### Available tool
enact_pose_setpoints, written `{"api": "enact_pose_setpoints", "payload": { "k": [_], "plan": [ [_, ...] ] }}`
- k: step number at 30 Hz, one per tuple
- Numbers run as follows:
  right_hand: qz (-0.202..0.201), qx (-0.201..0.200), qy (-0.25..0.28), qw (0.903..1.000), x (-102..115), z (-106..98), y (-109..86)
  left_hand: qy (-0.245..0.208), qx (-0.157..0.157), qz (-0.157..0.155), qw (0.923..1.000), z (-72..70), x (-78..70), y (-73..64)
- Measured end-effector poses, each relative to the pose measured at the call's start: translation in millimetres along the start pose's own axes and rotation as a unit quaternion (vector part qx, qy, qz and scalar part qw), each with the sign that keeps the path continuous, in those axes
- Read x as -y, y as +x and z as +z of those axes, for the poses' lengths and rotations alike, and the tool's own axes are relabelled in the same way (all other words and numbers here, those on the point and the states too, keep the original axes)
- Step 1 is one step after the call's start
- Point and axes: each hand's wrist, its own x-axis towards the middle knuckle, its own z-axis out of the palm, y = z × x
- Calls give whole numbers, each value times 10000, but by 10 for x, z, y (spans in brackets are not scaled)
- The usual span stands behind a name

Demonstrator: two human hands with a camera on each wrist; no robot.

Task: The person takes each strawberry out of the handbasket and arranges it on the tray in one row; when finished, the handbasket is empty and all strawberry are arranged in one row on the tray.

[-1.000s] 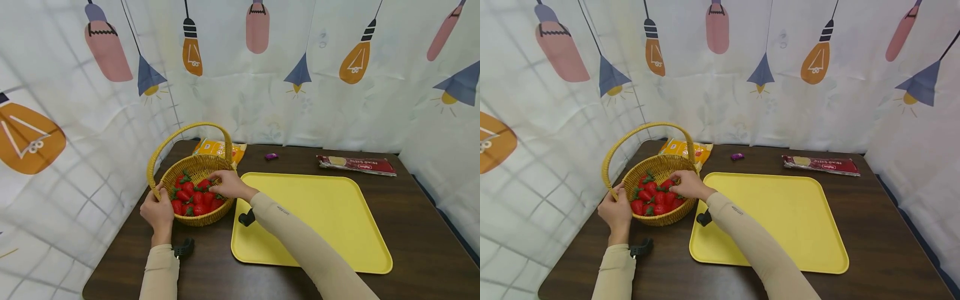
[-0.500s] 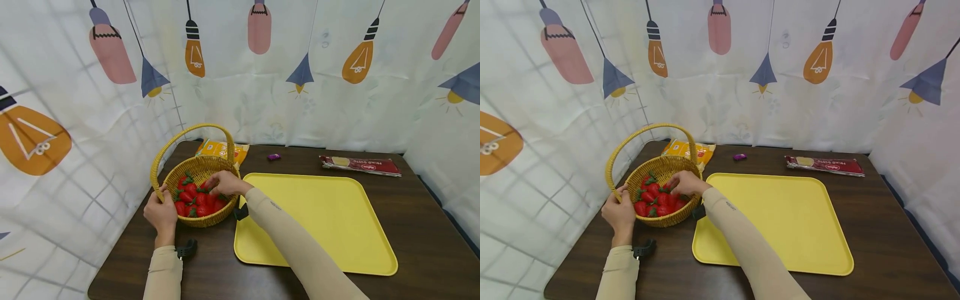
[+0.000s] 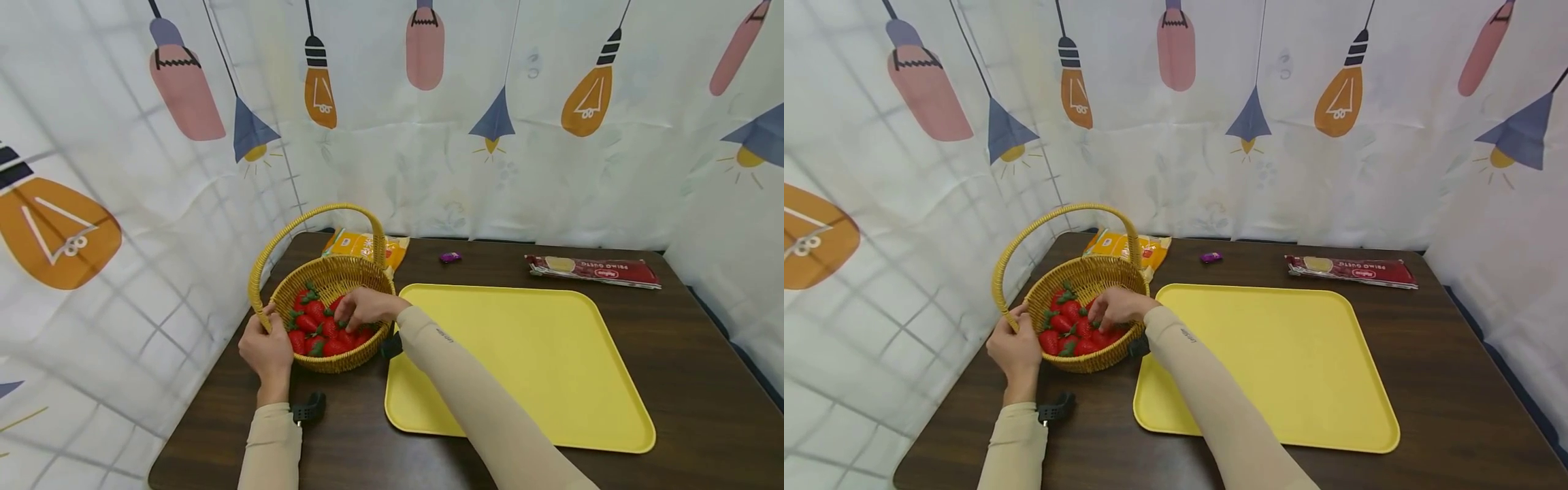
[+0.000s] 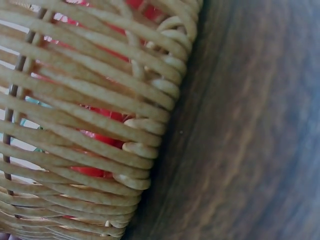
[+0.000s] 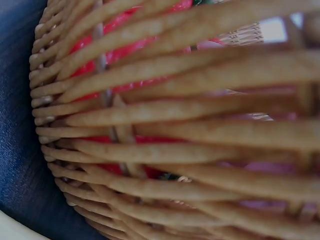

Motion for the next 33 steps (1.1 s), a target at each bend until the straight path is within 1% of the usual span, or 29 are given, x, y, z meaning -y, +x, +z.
{"api": "enact_pose_setpoints", "payload": {
  "k": [4, 7, 11, 14, 16, 19, 21, 24, 26, 29, 31, 33],
  "plan": [
    [248, 313, -206, 9990, 18, 14, -2, -36, 38, -55, 10000, -1, 9, 5],
    [316, 548, -208, 9978, 13, 22, -2, -34, 37, -37, 10000, 11, 13, 2],
    [303, 937, -82, 9951, -1, 44, 8, -2, 49, 9, 10000, 17, 19, -8],
    [260, 1182, -64, 9926, -8, 54, 15, -18, 86, -17, 10000, 18, 10, -14],
    [225, 1229, -114, 9921, -11, 61, 16, -39, 103, -50, 9999, 15, 0, -17],
    [42, 1218, -194, 9924, -13, 77, 12, -39, 107, -73, 9999, 13, -11, -20],
    [-167, 1134, -205, 9932, -20, 83, 0, -21, 107, -72, 9999, 19, -9, -22],
    [-501, 906, 54, 9946, -16, 84, -46, 3, 124, -54, 9999, 24, -1, -21],
    [-758, 596, 154, 9952, -10, 76, -86, 9, 127, -46, 9999, 23, 3, -21],
    [-1136, 56, 238, 9932, 1, 58, -177, -5, 127, -43, 9999, 19, 5, -20],
    [-1376, -354, 220, 9896, -4, 46, -248, -29, 133, -35, 9999, 15, 4, -16],
    [-1531, -687, 413, 9850, -26, 37, -332, -57, 146, -25, 9999, 14, 5, -8]
  ]
}}
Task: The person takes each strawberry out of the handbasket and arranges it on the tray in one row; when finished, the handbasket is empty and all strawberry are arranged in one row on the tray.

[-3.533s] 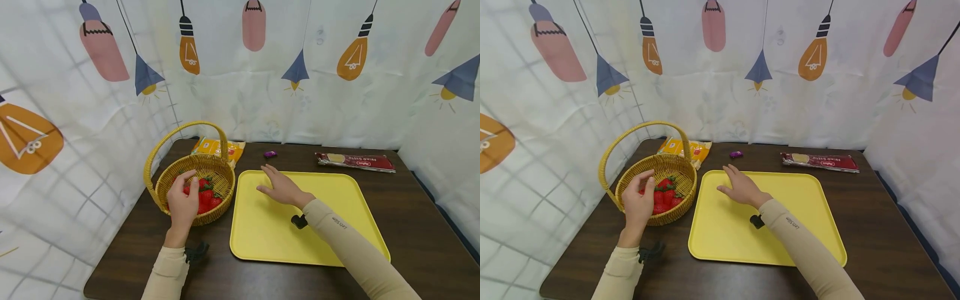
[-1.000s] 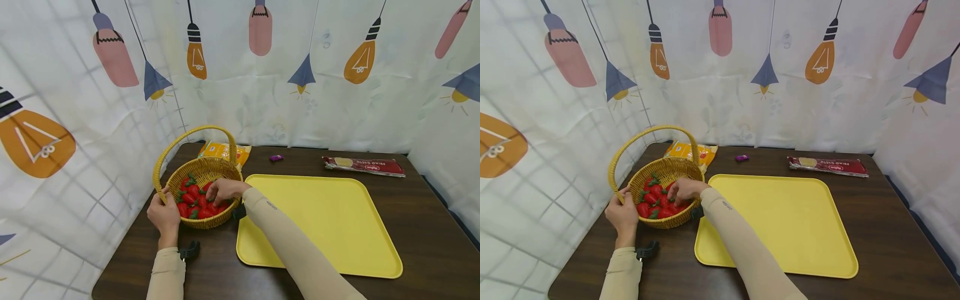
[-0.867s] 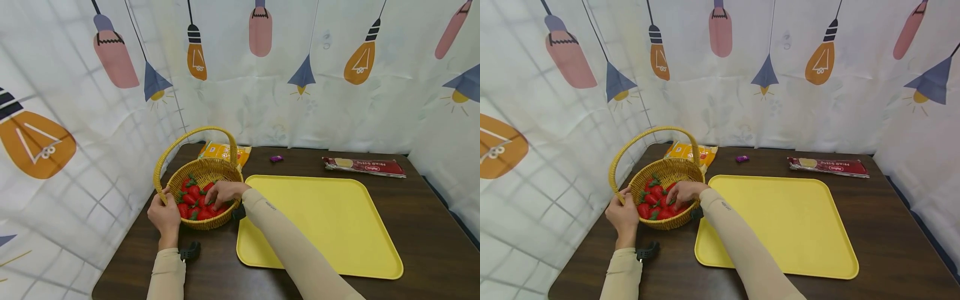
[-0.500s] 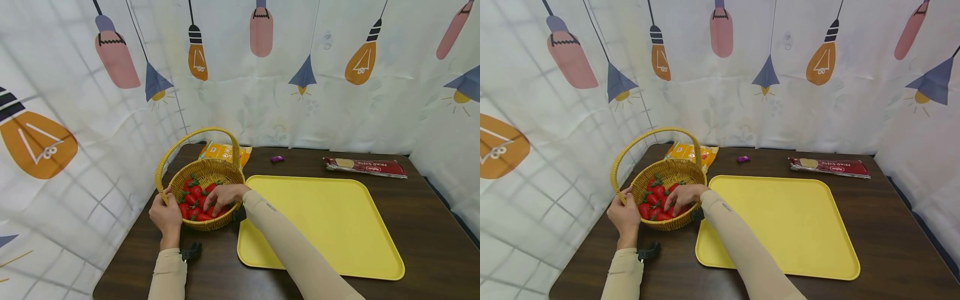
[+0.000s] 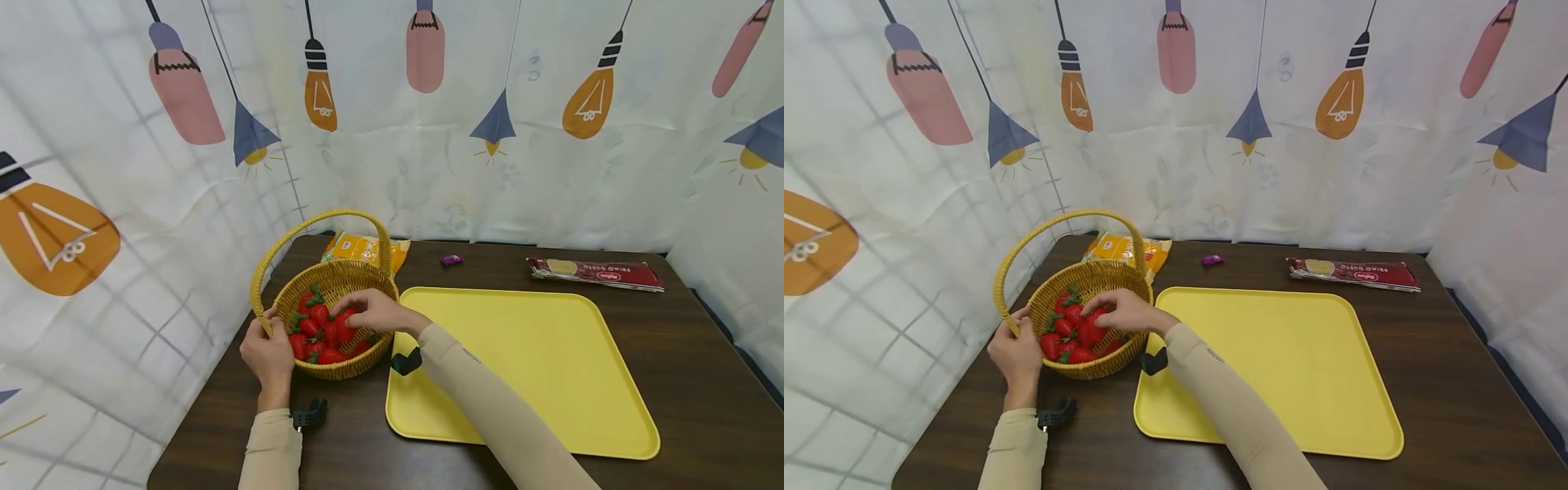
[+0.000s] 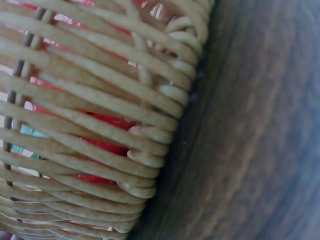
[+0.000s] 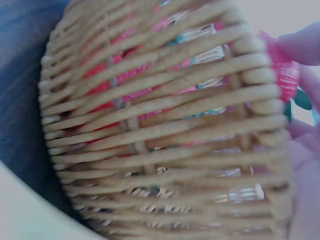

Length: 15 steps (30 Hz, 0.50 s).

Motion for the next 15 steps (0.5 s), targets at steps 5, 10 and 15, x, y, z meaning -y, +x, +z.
{"api": "enact_pose_setpoints", "payload": {
  "k": [5, 10, 15],
  "plan": [
    [-256, -851, 584, 9943, -25, -48, -243, -7, -34, 22, 10000, -6, 13, 15],
    [-500, -1652, 1281, 9766, -105, -121, -455, -60, -16, 18, 10000, -14, 19, 23],
    [-528, -2400, 1823, 9520, -276, -183, -610, -100, 40, 5, 9999, -17, 18, 13]
  ]
}}
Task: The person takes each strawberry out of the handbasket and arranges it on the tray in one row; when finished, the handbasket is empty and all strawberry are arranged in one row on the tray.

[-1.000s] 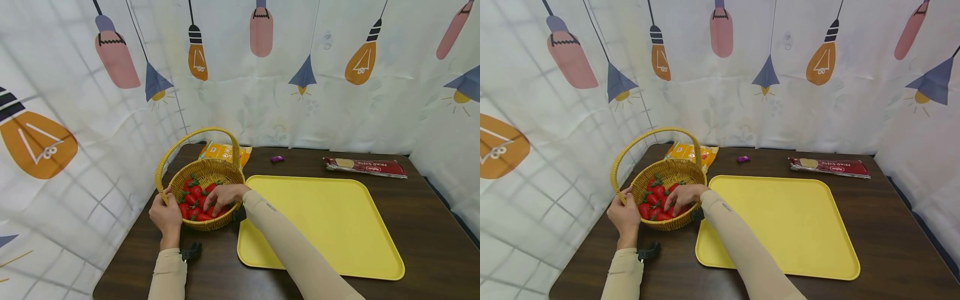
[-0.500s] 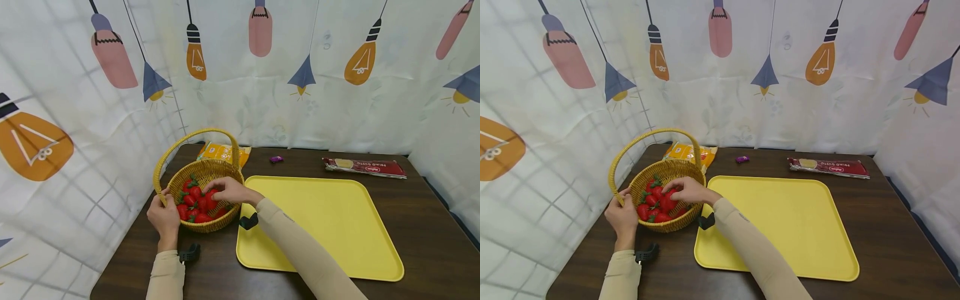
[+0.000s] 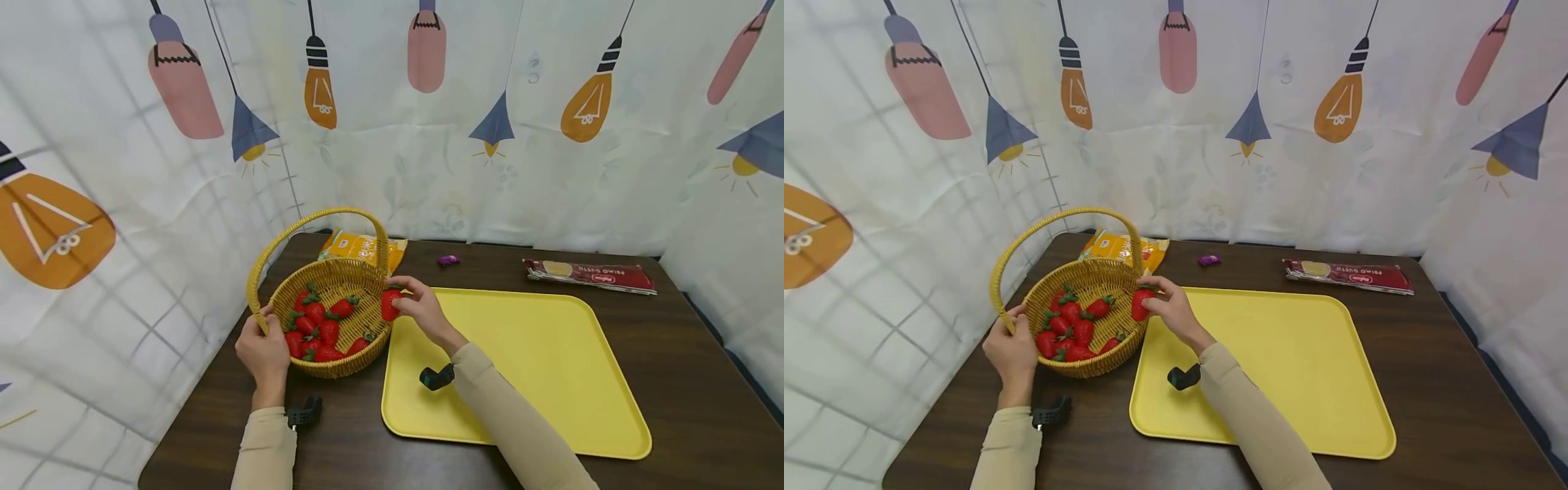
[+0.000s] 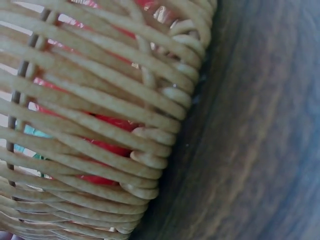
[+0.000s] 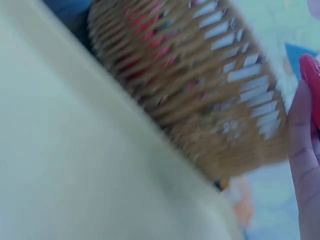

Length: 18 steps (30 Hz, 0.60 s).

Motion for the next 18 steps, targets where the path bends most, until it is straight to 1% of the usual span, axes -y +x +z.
{"api": "enact_pose_setpoints", "payload": {
  "k": [2, 3, 6, 9, 10, 12, 15, 17, 18],
  "plan": [
    [50, -224, 3, 9997, -94, -64, -33, 39, 10, 5, 10000, -15, 8, -1],
    [78, -325, -39, 9994, -95, -77, -61, 58, 24, 13, 10000, -22, 15, -2],
    [201, -598, -136, 9979, -204, -145, -112, 125, 22, 49, 9999, -38, 20, -2],
    [409, -875, -273, 9949, -285, -203, -146, 202, 26, 70, 9998, -34, 27, 5],
    [527, -968, -263, 9936, -346, -235, -143, 220, 16, 75, 9997, -29, 26, 6],
    [846, -1133, -22, 9900, -376, -269, -148, 263, -4, 99, 9996, -15, 29, 9],
    [1338, -1369, 349, 9809, -407, -314, -146, 258, -22, 187, 9995, 10, 32, 20],
    [1572, -1378, 457, 9768, -433, -330, -144, 231, -38, 246, 9994, 26, 38, 30],
    [1627, -1327, 349, 9771, -446, -331, -146, 211, -40, 259, 9994, 30, 40, 34]
  ]
}}
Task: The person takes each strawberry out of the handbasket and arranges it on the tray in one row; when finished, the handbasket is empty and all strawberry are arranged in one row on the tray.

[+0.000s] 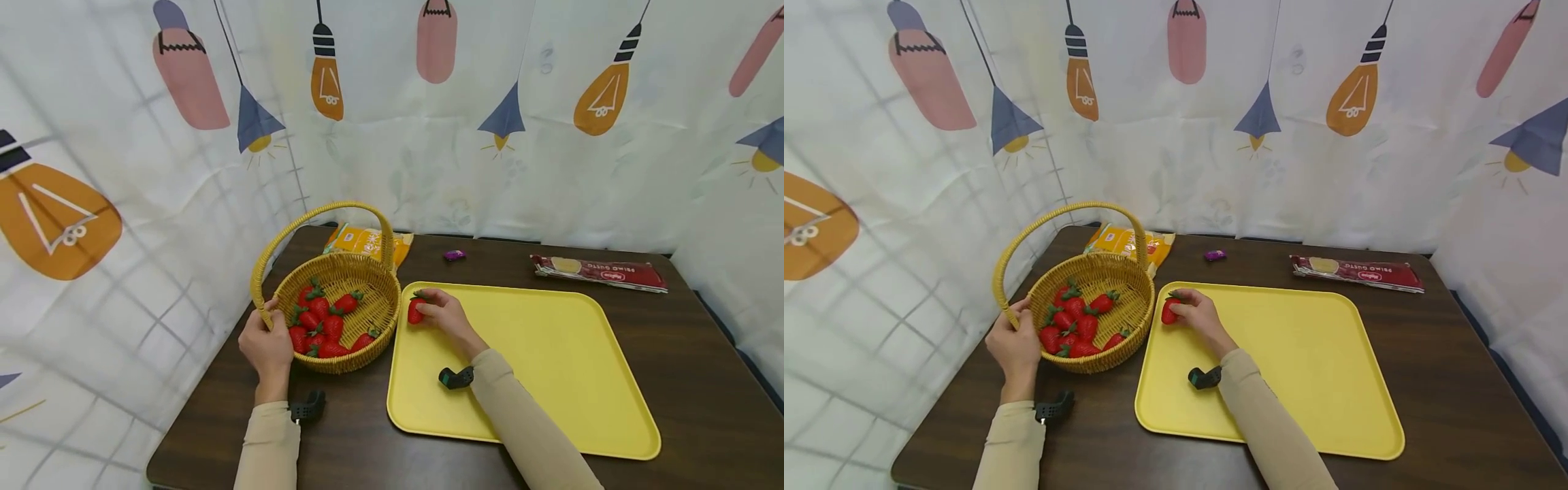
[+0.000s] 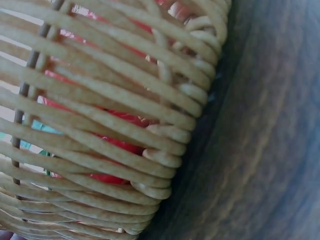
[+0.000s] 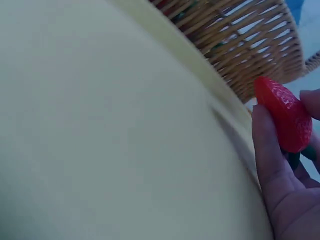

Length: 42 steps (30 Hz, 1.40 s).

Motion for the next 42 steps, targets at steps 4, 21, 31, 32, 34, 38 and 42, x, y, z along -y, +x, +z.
{"api": "enact_pose_setpoints", "payload": {
  "k": [4, 21, 31, 32, 34, 38, 42],
  "plan": [
    [-58, 205, -552, 9982, -25, 12, -12, -116, -3, -42, 9999, 9, -6, 0],
    [-220, 431, -1547, 9868, -46, 55, -42, -185, 20, -241, 9995, 1, -4, -26],
    [-268, 333, -2210, 9743, -23, 41, -81, -161, -36, -154, 9997, 8, -22, -35],
    [-275, 308, -2284, 9727, -22, 36, -81, -154, -29, -130, 9998, 11, -24, -34],
    [-291, 261, -2390, 9702, -17, 29, -79, -155, -13, -102, 9998, 20, -26, -29],
    [-347, 328, -2418, 9692, -5, 38, -77, -189, -25, -107, 9998, 20, -26, -21],
    [-364, 377, -2369, 9701, -6, 55, -84, -211, -7, -152, 9997, 5, -16, -24]
  ]
}}
